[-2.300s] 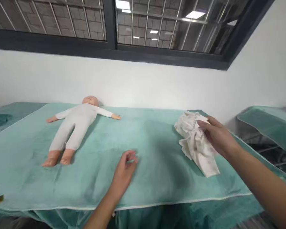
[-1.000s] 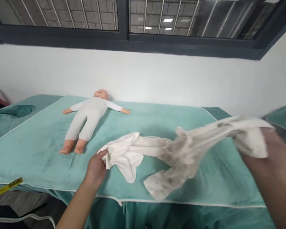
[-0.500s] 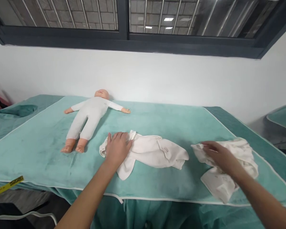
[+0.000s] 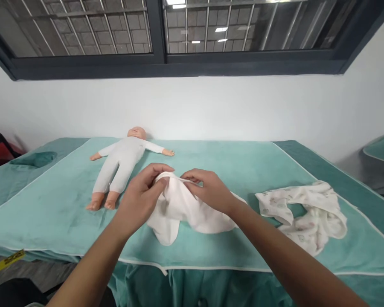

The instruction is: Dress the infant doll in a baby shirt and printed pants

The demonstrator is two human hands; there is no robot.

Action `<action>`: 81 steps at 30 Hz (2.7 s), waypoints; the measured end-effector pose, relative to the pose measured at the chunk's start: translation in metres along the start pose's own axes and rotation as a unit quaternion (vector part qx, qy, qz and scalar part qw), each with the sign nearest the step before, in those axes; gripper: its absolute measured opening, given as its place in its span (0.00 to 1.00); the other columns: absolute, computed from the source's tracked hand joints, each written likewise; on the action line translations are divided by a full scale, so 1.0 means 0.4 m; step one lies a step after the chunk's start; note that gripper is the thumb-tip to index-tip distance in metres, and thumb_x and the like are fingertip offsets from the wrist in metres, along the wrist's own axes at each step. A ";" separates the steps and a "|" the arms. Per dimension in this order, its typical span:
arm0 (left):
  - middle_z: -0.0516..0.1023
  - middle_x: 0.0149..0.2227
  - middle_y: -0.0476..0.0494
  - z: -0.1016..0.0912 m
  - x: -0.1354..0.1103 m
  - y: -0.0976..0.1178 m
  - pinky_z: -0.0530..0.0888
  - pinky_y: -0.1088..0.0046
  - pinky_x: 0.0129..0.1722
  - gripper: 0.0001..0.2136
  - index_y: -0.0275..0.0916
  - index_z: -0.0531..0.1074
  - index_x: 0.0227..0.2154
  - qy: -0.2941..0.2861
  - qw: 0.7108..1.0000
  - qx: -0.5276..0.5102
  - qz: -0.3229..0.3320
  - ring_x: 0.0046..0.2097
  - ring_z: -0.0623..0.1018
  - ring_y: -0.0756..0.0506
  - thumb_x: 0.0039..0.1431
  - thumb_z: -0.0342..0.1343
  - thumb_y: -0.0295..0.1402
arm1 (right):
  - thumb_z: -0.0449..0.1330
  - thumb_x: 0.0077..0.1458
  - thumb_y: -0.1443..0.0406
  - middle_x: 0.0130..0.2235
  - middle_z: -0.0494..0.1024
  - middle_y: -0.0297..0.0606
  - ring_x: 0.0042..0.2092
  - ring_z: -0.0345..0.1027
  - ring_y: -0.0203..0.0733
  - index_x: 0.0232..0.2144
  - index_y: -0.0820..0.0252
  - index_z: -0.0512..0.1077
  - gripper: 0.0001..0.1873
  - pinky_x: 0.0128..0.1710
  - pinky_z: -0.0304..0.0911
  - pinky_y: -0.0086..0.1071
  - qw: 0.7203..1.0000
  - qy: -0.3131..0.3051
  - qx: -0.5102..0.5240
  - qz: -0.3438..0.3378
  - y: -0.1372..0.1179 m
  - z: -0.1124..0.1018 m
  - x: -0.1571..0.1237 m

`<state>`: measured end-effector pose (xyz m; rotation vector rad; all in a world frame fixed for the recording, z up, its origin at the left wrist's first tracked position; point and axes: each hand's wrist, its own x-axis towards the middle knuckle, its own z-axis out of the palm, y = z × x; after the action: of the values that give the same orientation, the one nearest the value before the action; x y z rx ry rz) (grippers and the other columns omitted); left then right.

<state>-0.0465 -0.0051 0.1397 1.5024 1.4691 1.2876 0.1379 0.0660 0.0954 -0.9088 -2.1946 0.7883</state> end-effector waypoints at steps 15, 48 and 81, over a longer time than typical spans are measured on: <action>0.80 0.34 0.46 -0.080 -0.007 -0.053 0.65 0.75 0.30 0.08 0.46 0.81 0.33 -0.050 0.979 0.196 -0.006 0.37 0.76 0.40 0.47 0.65 0.37 | 0.52 0.60 0.51 0.62 0.65 0.45 0.63 0.58 0.56 0.59 0.52 0.63 0.27 0.60 0.54 0.55 0.953 -0.038 -0.258 0.155 0.314 -0.142 -0.279; 0.76 0.40 0.43 -0.079 -0.007 0.027 0.51 0.71 0.25 0.11 0.42 0.73 0.40 0.094 0.795 0.572 0.180 0.33 0.74 0.44 0.56 0.49 0.26 | 0.50 0.50 0.77 0.42 0.75 0.40 0.39 0.65 0.43 0.36 0.58 0.73 0.17 0.31 0.52 0.32 0.864 0.253 -0.435 -0.025 -0.051 -0.155 -0.058; 0.74 0.51 0.38 0.190 0.060 -0.350 0.69 0.60 0.55 0.13 0.36 0.70 0.46 -0.028 0.896 0.437 0.076 0.55 0.70 0.39 0.61 0.46 0.24 | 0.46 0.63 0.65 0.60 0.68 0.47 0.62 0.58 0.46 0.56 0.65 0.66 0.22 0.60 0.54 0.37 0.935 0.009 -0.276 0.223 0.215 0.110 -0.084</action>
<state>-0.0225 0.0519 -0.0089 2.2174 2.0603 0.6350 0.1578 0.0780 -0.0042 -1.7260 -2.2587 0.3369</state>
